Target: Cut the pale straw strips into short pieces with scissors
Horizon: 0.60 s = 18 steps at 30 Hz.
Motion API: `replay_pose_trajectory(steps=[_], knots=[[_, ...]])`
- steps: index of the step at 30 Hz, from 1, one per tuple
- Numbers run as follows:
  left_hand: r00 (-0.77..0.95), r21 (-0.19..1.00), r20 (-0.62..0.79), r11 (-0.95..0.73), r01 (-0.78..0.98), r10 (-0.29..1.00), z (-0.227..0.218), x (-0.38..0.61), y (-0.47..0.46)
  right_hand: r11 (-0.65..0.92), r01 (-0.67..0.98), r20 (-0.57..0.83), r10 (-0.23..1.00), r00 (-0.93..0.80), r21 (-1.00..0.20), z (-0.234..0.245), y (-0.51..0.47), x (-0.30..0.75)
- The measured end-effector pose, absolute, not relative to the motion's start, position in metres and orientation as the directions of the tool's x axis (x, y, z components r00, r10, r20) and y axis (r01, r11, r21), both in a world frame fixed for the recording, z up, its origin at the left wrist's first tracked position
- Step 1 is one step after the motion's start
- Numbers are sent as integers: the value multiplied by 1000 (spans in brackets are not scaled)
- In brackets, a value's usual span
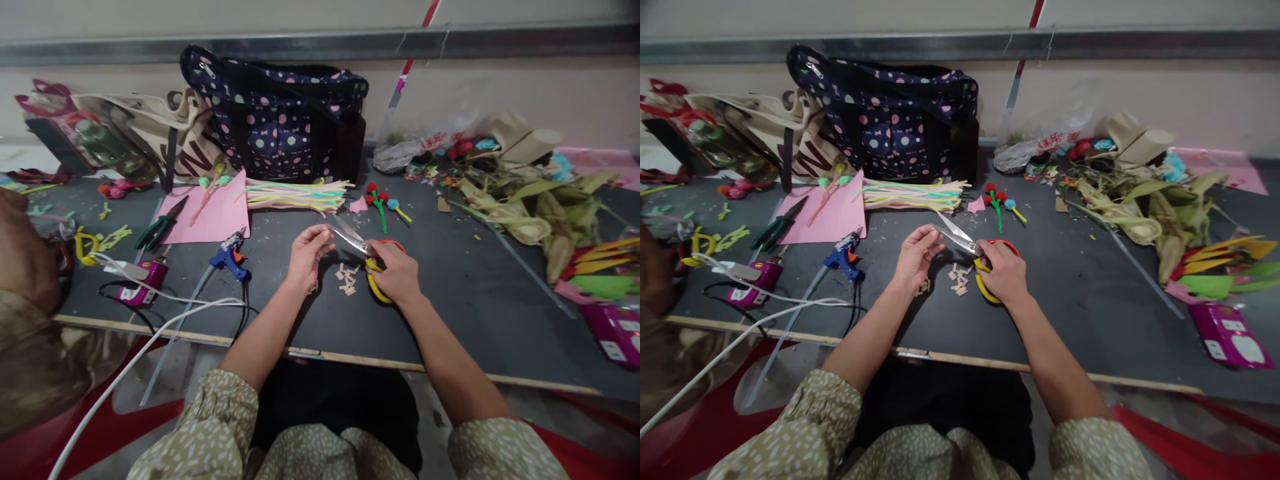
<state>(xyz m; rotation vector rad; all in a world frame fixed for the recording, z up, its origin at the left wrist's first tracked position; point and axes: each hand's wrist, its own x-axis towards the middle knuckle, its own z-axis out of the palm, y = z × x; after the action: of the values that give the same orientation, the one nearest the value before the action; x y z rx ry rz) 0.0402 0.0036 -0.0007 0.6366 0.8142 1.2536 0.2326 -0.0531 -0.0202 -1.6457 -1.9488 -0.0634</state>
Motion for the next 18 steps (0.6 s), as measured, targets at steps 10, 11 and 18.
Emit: replay_pose_trajectory(steps=[10, 11, 18], knots=[[121, 796, -159, 199, -571, 980, -4, 41, 3, 245, 943, 455, 882, -120, -227, -23, -54, 231], [118, 800, -163, 202, -566, 979, -4, 41, 3, 239, 945, 455, 883, -115, -224, -23, -54, 231], [76, 802, -191, 200, -563, 979, -5, 43, 2, 237, 957, 469, 873, -134, -168, -25, -55, 230]])
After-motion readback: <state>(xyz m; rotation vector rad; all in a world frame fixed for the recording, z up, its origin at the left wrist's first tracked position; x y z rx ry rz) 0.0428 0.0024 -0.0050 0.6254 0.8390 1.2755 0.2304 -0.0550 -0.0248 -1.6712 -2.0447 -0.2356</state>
